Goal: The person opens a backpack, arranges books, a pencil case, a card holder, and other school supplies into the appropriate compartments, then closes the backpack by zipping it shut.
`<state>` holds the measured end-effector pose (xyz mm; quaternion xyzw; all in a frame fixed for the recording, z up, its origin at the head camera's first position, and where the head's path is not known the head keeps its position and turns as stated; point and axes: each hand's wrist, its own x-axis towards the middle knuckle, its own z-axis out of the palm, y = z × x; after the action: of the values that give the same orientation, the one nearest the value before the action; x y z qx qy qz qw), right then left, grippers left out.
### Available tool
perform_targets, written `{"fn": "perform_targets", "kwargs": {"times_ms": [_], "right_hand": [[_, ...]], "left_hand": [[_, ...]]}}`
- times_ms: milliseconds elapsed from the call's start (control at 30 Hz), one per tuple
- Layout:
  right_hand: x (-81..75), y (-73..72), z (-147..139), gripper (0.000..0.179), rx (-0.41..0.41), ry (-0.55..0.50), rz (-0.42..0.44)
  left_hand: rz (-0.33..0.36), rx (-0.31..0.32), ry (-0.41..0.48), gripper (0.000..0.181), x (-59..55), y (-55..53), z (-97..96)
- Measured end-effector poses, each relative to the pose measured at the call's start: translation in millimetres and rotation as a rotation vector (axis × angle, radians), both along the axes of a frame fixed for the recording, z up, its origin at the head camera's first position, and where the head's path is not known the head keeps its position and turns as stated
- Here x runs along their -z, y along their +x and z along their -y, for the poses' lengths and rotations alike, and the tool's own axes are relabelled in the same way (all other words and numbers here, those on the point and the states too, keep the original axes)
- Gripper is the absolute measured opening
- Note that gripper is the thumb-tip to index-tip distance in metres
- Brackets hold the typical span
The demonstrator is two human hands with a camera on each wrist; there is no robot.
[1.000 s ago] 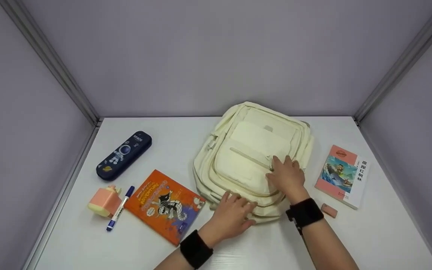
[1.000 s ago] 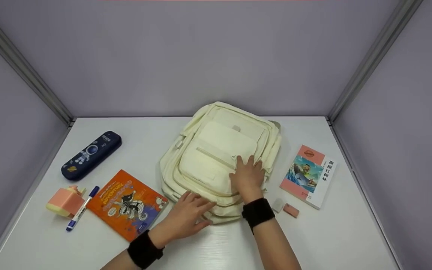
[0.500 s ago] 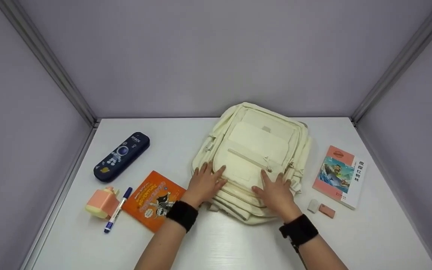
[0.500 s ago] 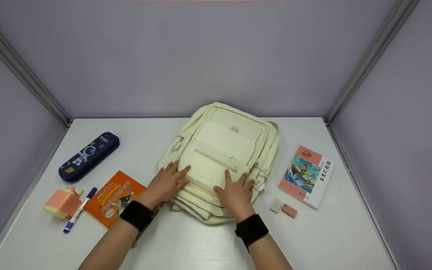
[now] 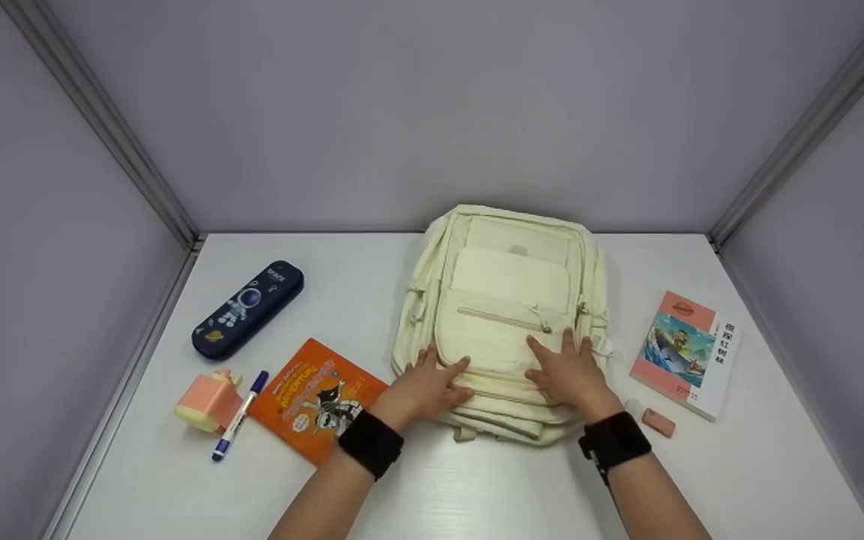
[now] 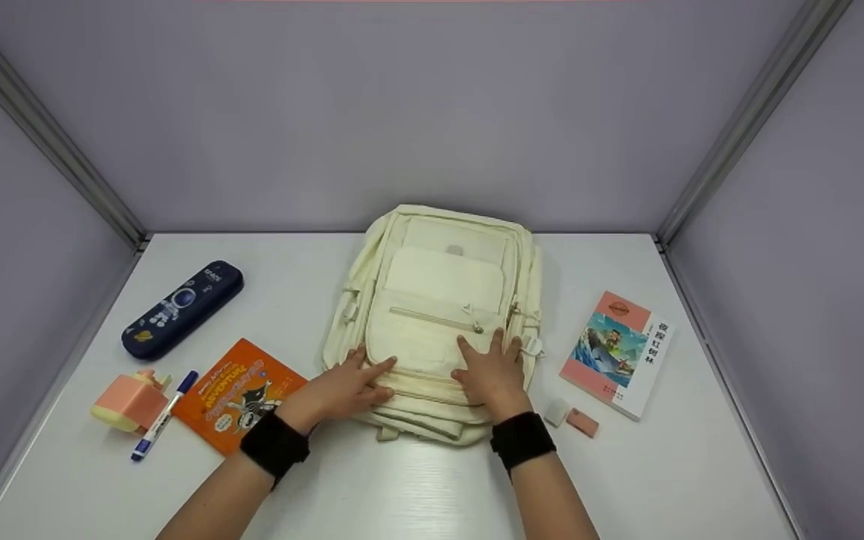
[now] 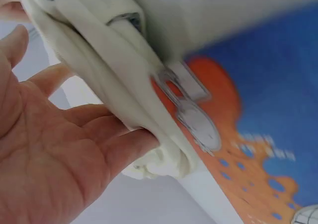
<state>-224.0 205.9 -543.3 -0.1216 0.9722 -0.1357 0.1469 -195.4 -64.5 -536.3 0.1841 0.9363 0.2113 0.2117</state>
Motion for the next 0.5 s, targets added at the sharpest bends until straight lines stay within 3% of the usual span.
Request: {"fn": "perform_targets", "kwargs": {"times_ms": [267, 500], "right_hand": [[0.2, -15.6, -5, 0.061, -0.048, 0.011, 0.035], [0.2, -29.3, -2, 0.060, -0.097, 0.043, 0.016]], "left_hand": [[-0.001, -0.007, -0.014, 0.068, -0.3, 10.4, -7.4], [0.003, -0.019, -0.027, 0.074, -1.2, 14.9, -8.0]]}}
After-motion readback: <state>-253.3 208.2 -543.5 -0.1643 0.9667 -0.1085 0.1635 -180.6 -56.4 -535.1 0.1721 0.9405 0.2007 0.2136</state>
